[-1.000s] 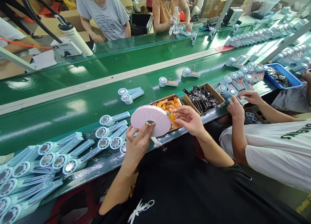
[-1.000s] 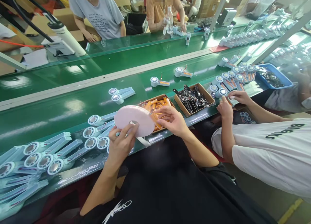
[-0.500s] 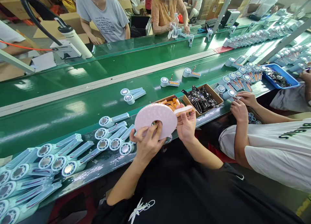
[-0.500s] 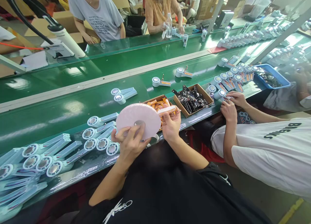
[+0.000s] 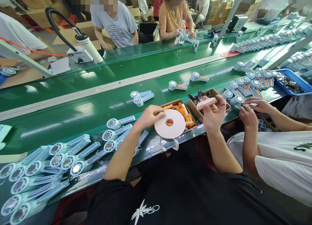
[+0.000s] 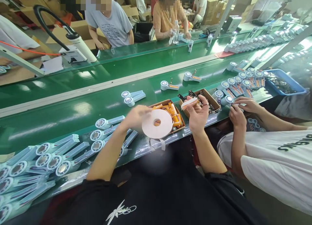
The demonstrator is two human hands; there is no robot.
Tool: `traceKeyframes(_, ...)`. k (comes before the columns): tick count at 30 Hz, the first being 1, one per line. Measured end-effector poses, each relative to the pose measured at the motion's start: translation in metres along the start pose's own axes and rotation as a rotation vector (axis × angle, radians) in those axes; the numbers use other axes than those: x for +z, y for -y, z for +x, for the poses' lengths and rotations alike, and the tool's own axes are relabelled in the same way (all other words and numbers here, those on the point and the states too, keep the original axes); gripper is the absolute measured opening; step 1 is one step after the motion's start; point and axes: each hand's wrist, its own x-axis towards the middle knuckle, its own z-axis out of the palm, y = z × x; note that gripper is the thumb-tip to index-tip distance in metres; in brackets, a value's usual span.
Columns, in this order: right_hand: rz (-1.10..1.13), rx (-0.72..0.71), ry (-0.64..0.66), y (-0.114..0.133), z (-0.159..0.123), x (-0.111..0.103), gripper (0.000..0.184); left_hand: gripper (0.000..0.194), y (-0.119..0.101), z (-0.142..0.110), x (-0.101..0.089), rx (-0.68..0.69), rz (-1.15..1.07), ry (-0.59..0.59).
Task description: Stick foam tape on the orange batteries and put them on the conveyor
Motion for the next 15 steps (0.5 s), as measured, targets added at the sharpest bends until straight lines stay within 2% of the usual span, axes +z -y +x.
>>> traceKeyframes(2,-0.009,-0.010,0.019,-0.003,-0.006,0.005,0.062,0.048,0.028,0.033,-0.008,-0.249,0.144,-0.110)
traceKeyframes(3,-0.008,-0.013,0.038,-0.004,-0.005,0.006,0.061,0.046,0.041,0.046,-0.008,-0.332,0.209,-0.135)
traceKeyframes(5,-0.014,-0.025,0.079,-0.005,0.001,0.009,0.060,0.038,0.062,0.063,-0.006,-0.398,0.286,-0.125)
traceKeyframes(8,-0.031,-0.046,0.161,-0.005,0.016,0.016,0.058,0.029,0.085,0.070,0.003,-0.345,0.304,-0.061)
traceKeyframes(10,-0.052,-0.038,0.260,-0.010,0.031,0.029,0.055,0.028,0.094,0.067,0.007,-0.274,0.305,-0.021)
traceKeyframes(12,-0.116,-0.007,0.416,-0.022,0.050,0.050,0.054,0.028,0.102,0.065,0.009,-0.207,0.292,0.015)
traceKeyframes(15,-0.304,0.040,0.675,-0.056,0.080,0.095,0.049,0.021,0.112,0.068,0.005,-0.141,0.247,0.057)
